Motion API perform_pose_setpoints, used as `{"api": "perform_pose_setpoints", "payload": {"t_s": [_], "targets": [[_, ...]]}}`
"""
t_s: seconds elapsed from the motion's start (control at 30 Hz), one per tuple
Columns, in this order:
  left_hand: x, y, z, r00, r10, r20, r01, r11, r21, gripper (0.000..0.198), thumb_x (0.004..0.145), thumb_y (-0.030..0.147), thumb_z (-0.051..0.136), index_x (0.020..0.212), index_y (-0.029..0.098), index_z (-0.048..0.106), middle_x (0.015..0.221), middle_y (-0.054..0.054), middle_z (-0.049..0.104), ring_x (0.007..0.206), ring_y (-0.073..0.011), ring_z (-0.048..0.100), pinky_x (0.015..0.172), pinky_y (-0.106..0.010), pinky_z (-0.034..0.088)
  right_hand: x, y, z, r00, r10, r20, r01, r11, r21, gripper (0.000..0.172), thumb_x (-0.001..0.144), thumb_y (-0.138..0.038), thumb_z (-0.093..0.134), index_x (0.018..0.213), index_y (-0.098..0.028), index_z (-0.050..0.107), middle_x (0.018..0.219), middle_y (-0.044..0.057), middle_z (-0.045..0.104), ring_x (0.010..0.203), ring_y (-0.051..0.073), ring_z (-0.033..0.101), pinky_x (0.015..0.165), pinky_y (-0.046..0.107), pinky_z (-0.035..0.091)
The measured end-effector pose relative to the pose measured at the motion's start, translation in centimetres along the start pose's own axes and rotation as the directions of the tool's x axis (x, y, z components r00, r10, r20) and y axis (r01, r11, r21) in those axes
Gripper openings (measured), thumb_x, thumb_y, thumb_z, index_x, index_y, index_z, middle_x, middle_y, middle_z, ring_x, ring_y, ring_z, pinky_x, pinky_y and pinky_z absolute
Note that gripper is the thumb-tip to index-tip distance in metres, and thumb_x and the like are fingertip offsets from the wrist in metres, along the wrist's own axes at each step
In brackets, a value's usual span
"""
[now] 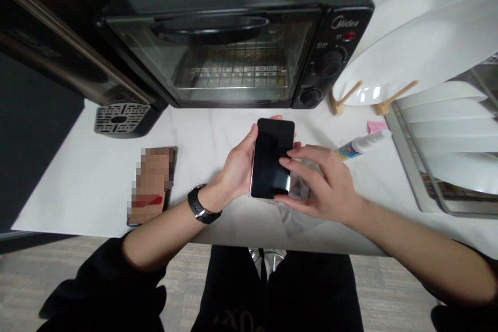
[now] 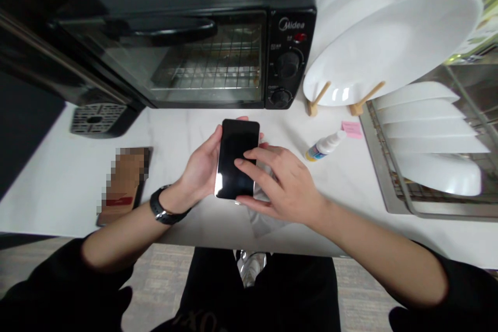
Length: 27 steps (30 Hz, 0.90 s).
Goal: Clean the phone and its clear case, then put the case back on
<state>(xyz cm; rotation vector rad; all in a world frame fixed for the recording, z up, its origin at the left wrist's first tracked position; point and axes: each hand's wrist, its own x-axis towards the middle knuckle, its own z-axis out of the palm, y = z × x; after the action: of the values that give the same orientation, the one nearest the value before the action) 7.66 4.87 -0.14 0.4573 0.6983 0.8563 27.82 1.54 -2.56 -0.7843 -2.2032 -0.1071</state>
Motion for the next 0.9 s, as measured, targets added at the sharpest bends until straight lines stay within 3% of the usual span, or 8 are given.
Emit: {"api": "perform_pose_setpoints", "payload": {"t_s": [0.07,0.17,0.27,0.4,0.57,0.63,0.73,0.9], "targets": [[0.0,-0.3,-0.2,1.000,-0.023,0.004,0.023,0.999,0.024,0.053,0.111,0.060,0.044,0.150,0.030,0.063,0.128,-0.006,0.081,0.117,-0.0264,0.077,0.105,-0.042,0.060,0.1,0.0,-0.2,0.997,-0.080,-0.014,0.080,0.997,0.003,0.071,0.095,-0.059,0.080,0.150,-0.020,0.060,0.130,0.013,0.077,0.120,0.029,0.071,0.108,0.047,0.060],[-0.1,-0.6,-0.3,0.999,-0.050,-0.002,0.050,0.998,0.043,0.052,0.111,0.058,0.045,0.149,0.028,0.064,0.128,-0.007,0.080,0.112,-0.0249,0.077,0.105,-0.039,0.059,0.1,-0.1,-0.2,0.970,-0.210,0.119,0.206,0.977,0.049,0.075,0.097,-0.073,0.068,0.148,-0.018,0.065,0.137,0.012,0.078,0.131,0.027,0.068,0.124,0.048,0.049],[-0.2,-0.7,-0.2,0.999,0.007,-0.039,-0.004,0.998,0.065,0.049,0.111,0.054,0.049,0.155,0.035,0.058,0.128,-0.004,0.079,0.109,-0.0218,0.077,0.107,-0.037,0.057,0.1,-0.1,0.0,0.942,-0.274,0.193,0.266,0.962,0.065,0.071,0.099,-0.068,0.069,0.151,-0.019,0.065,0.147,0.012,0.074,0.143,0.026,0.061,0.134,0.052,0.039],[-0.3,-0.6,0.0,0.996,0.087,-0.034,-0.083,0.991,0.106,0.042,0.111,0.051,0.051,0.150,0.035,0.056,0.120,-0.003,0.080,0.105,-0.0213,0.078,0.104,-0.037,0.059,0.3,-0.2,-0.1,0.955,-0.277,0.109,0.279,0.960,-0.005,0.046,0.101,-0.042,0.077,0.144,-0.026,0.071,0.142,0.003,0.079,0.136,0.019,0.066,0.135,0.047,0.039],[-0.3,-0.4,-0.2,0.988,0.135,-0.078,-0.111,0.960,0.257,0.038,0.108,0.059,0.055,0.128,0.028,0.064,0.113,-0.006,0.079,0.104,-0.0236,0.077,0.100,-0.038,0.059,0.3,-0.4,-0.6,0.945,-0.324,0.047,0.324,0.946,-0.007,0.040,0.100,-0.043,0.078,0.137,-0.029,0.075,0.132,-0.001,0.083,0.129,0.016,0.069,0.134,0.043,0.042],[-0.4,-0.1,-0.3,0.954,0.285,-0.089,-0.213,0.861,0.463,0.038,0.105,0.061,0.059,0.116,0.026,0.071,0.112,-0.005,0.077,0.104,-0.0232,0.073,0.098,-0.036,0.056,0.2,-0.5,-0.7,0.939,-0.338,0.066,0.338,0.941,0.014,0.044,0.100,-0.046,0.077,0.139,-0.028,0.075,0.132,0.000,0.083,0.130,0.017,0.068,0.133,0.042,0.043],[-0.5,0.6,-0.6,0.888,0.461,-0.005,-0.311,0.608,0.731,0.044,0.107,0.064,0.055,0.104,0.025,0.076,0.107,-0.005,0.076,0.102,-0.0229,0.069,0.096,-0.035,0.052,0.1,-0.7,-0.6,0.934,-0.345,0.093,0.342,0.939,0.042,0.046,0.103,-0.051,0.072,0.143,-0.027,0.073,0.136,0.000,0.082,0.134,0.017,0.065,0.135,0.043,0.040],[-0.4,1.6,-1.3,0.867,0.482,0.126,-0.309,0.322,0.895,0.053,0.111,0.064,0.043,0.103,0.025,0.078,0.107,-0.006,0.080,0.104,-0.0247,0.069,0.097,-0.039,0.047,-0.1,-0.7,-0.2,0.946,-0.308,0.105,0.304,0.951,0.058,0.047,0.107,-0.054,0.062,0.146,-0.030,0.071,0.140,-0.001,0.080,0.130,0.017,0.067,0.136,0.044,0.036]]}}
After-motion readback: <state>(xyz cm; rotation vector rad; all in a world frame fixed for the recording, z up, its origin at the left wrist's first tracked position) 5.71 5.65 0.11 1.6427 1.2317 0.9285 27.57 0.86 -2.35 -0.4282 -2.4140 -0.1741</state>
